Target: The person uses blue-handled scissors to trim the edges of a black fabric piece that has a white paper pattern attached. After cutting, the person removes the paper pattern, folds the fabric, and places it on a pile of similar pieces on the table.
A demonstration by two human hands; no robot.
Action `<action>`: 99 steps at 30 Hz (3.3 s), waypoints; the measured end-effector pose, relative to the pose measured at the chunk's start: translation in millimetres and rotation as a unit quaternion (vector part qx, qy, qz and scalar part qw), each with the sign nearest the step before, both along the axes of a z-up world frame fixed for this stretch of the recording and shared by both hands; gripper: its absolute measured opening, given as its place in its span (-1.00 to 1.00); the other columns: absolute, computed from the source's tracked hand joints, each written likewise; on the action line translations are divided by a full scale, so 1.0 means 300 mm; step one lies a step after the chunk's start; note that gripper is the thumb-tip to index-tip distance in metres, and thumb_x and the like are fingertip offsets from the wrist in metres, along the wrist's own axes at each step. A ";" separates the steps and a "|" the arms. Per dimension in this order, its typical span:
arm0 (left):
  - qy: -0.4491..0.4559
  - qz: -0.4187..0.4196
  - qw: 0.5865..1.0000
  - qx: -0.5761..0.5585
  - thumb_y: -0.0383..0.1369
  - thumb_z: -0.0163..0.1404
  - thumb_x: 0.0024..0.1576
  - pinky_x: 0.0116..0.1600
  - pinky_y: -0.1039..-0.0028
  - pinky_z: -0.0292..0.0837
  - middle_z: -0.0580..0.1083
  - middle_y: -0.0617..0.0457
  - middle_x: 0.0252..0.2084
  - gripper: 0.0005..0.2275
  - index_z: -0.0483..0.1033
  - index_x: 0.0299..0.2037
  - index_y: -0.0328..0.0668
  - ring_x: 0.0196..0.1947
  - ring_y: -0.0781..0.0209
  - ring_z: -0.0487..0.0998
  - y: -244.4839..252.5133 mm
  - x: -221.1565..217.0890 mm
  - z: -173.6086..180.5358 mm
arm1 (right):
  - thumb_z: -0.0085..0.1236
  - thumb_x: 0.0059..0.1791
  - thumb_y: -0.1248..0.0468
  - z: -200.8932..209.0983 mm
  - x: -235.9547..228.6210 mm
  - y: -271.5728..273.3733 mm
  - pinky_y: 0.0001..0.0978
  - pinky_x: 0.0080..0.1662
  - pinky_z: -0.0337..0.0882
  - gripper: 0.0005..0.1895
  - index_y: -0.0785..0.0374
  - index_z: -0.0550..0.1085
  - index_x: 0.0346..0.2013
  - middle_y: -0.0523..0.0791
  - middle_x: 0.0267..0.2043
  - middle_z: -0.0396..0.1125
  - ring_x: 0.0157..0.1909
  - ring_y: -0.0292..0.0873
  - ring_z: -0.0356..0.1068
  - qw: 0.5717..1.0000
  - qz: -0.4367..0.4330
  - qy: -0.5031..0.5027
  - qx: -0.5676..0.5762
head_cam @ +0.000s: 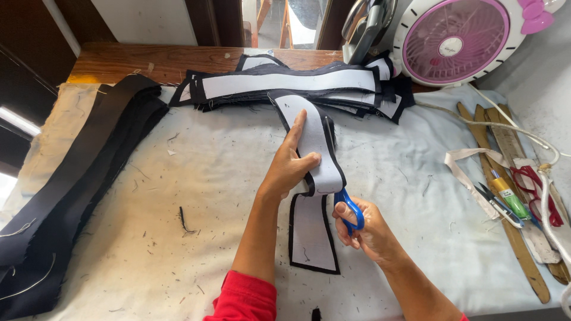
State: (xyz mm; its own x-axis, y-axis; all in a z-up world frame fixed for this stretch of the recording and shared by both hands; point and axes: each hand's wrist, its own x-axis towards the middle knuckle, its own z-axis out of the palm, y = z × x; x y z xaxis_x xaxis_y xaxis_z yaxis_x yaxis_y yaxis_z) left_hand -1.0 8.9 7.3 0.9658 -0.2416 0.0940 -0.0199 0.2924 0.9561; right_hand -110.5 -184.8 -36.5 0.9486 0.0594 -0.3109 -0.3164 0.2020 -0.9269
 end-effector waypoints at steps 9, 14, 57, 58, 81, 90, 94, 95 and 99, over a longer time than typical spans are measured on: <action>0.023 0.113 0.993 -0.008 -0.49 0.05 0.11 0.20 0.21 0.47 0.22 -0.33 0.44 -0.48 0.39 0.35 -0.10 0.31 -0.15 0.37 0.003 0.007 -0.017 | 0.24 0.02 0.18 0.006 -0.001 0.002 -0.54 -0.82 0.18 -0.65 0.49 0.48 -0.42 0.10 -0.80 0.21 -0.82 -0.08 0.28 1.000 0.016 0.003 0.003; -0.009 0.027 1.000 0.008 -0.60 0.02 0.01 0.38 0.02 0.21 -0.05 -0.42 0.53 -0.26 0.12 0.49 0.01 0.45 -0.43 0.06 0.006 -0.035 0.061 | 0.15 0.02 0.01 0.019 -0.002 -0.007 -0.52 -0.77 0.24 -0.55 0.44 0.48 -0.34 0.10 -0.74 0.24 -0.74 -0.07 0.33 0.999 0.037 0.003 0.033; -0.007 -0.009 1.000 -0.011 -0.57 0.08 0.00 0.36 0.11 0.26 0.00 -0.35 0.53 -0.21 0.08 0.51 0.01 0.42 -0.24 0.17 -0.028 -0.031 0.019 | 0.03 0.08 0.00 0.010 0.002 -0.001 -0.45 -0.76 0.27 -0.51 0.47 0.46 -0.32 0.06 -0.72 0.21 -0.72 -0.06 0.32 0.998 0.023 -0.032 0.047; -0.008 -0.009 1.000 -0.011 -0.57 0.08 0.00 0.36 0.11 0.26 0.00 -0.35 0.53 -0.21 0.08 0.51 0.01 0.42 -0.24 0.17 -0.027 -0.030 0.019 | 0.03 0.08 0.00 0.006 0.001 -0.002 -0.45 -0.76 0.27 -0.51 0.47 0.46 -0.32 0.06 -0.72 0.21 -0.72 -0.06 0.32 0.998 0.023 -0.032 0.047; -0.013 -0.028 0.997 0.075 -0.43 0.00 0.01 0.31 0.53 0.20 0.00 0.08 0.58 -0.24 0.01 0.50 0.08 0.47 0.26 0.13 -0.040 -0.049 0.094 | 0.12 -0.04 0.06 0.093 -0.002 0.007 -0.43 -0.67 -0.01 -0.64 0.37 0.41 -0.34 0.03 -0.73 0.23 -0.71 -0.12 0.18 0.999 0.013 0.032 -0.004; -0.008 -0.068 0.994 0.084 -0.41 -0.03 -0.01 0.26 0.51 0.26 0.04 0.07 0.57 -0.24 0.01 0.49 0.08 0.45 0.25 0.17 -0.072 -0.070 0.113 | 0.09 -0.02 -0.01 0.079 0.000 -0.008 -0.43 -0.68 -0.01 -0.56 0.38 0.37 -0.40 -0.01 -0.69 0.27 -0.68 -0.13 0.21 1.000 -0.006 -0.013 0.021; -0.010 -0.069 0.994 0.078 -0.42 -0.02 0.00 0.31 0.49 0.22 0.03 0.05 0.57 -0.25 0.01 0.49 0.08 0.49 0.23 0.11 -0.075 -0.067 0.103 | 0.10 -0.01 0.01 0.077 -0.001 -0.006 -0.43 -0.69 -0.01 -0.57 0.38 0.37 -0.40 0.00 -0.70 0.26 -0.69 -0.13 0.21 0.999 -0.007 -0.021 0.027; -0.014 -0.068 0.994 0.080 -0.42 -0.02 0.00 0.33 0.48 0.20 0.03 0.05 0.57 -0.25 0.01 0.49 0.07 0.51 0.22 0.08 -0.075 -0.067 0.101 | 0.09 0.00 0.03 0.082 -0.002 -0.005 -0.43 -0.69 -0.01 -0.59 0.39 0.37 -0.41 0.00 -0.71 0.26 -0.69 -0.14 0.21 0.999 -0.010 -0.020 0.024; -0.007 -0.073 0.994 0.075 -0.40 -0.02 0.01 0.12 0.51 0.37 0.09 0.05 0.54 -0.24 -0.01 0.50 0.13 0.22 0.24 0.36 -0.073 -0.061 0.091 | 0.11 -0.01 0.14 0.079 -0.001 0.000 -0.44 -0.71 -0.04 -0.66 0.42 0.39 -0.44 0.01 -0.74 0.26 -0.73 -0.14 0.18 0.999 -0.026 -0.017 0.016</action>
